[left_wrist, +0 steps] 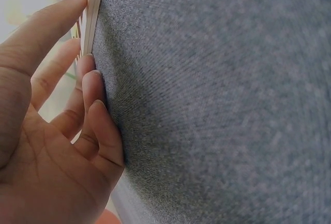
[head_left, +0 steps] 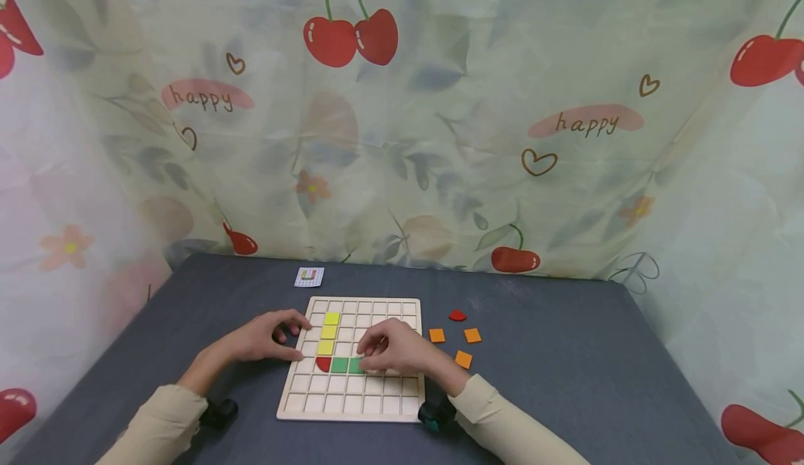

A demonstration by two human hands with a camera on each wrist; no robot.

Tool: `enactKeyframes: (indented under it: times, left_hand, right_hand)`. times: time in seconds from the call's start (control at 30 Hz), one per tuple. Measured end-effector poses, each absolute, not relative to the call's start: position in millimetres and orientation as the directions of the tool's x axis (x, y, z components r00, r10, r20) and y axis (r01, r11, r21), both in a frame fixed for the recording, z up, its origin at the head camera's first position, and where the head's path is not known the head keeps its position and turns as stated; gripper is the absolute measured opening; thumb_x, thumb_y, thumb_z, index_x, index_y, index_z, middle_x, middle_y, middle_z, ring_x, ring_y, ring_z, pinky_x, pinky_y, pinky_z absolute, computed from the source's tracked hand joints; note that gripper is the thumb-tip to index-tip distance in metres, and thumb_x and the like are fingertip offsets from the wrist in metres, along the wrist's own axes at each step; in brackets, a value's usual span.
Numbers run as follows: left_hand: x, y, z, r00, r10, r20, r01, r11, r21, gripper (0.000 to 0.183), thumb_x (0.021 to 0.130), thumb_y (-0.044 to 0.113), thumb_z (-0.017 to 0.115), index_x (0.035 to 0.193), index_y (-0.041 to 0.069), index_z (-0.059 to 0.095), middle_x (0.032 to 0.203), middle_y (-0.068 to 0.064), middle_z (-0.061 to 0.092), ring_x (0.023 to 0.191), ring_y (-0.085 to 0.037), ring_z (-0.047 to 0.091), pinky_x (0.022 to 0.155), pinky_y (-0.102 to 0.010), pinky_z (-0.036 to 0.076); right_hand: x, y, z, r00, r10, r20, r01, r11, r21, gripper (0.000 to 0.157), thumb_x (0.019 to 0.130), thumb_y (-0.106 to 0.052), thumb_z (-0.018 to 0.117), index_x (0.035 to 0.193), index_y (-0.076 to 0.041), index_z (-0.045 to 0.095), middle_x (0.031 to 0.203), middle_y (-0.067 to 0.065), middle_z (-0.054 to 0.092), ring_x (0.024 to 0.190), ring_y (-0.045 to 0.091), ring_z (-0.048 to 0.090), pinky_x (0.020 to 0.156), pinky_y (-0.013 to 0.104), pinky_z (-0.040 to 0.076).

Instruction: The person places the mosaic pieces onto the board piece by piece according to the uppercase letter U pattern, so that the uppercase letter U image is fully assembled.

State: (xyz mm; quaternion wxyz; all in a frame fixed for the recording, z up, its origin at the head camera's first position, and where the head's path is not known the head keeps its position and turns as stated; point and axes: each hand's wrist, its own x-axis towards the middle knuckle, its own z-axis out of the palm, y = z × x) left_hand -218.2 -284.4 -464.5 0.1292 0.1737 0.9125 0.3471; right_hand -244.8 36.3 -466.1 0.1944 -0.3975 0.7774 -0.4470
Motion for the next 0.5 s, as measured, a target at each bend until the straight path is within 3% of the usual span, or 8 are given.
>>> enactKeyframes:
  times: [0.23,0.5]
  left_hand:
    - [-218.6,-285.0,-465.8,-0.908,0.404,-0.110,0.228,0.697,0.680,0.048,0.085,0.028,0.085,0.125,0.012,0.064,0.104,-0.005,0.054,0.089,-0.023,0.052,0.076,-0.037,0.042]
    - [-218.1,-285.5,-467.2,-0.910,0.403,-0.103,0.230,0.694,0.682,0.048,0.085,0.028,0.085,0.125,0.012,0.064,0.105,-0.005,0.053,0.089,-0.023,0.052,0.076,-0.037,0.042]
  right_hand:
    - [-249.8,49.8,-461.3,-0.564,-0.821,0.087,-0.436,0.206,-0.876,0.017,0.090,-0.006,0.078,0.104,0.003,0.074,0.088,0.003,0.067,0.080,0.019,0.065,0.074,0.029,0.053]
    - [-256.6,72.2,-457.5,-0.580,-0.813,0.060,-0.406,0.224,-0.886,0.021,0.092,-0.011,0.077,0.109,0.001,0.073,0.097,0.002,0.069,0.086,0.023,0.067,0.076,0.031,0.054]
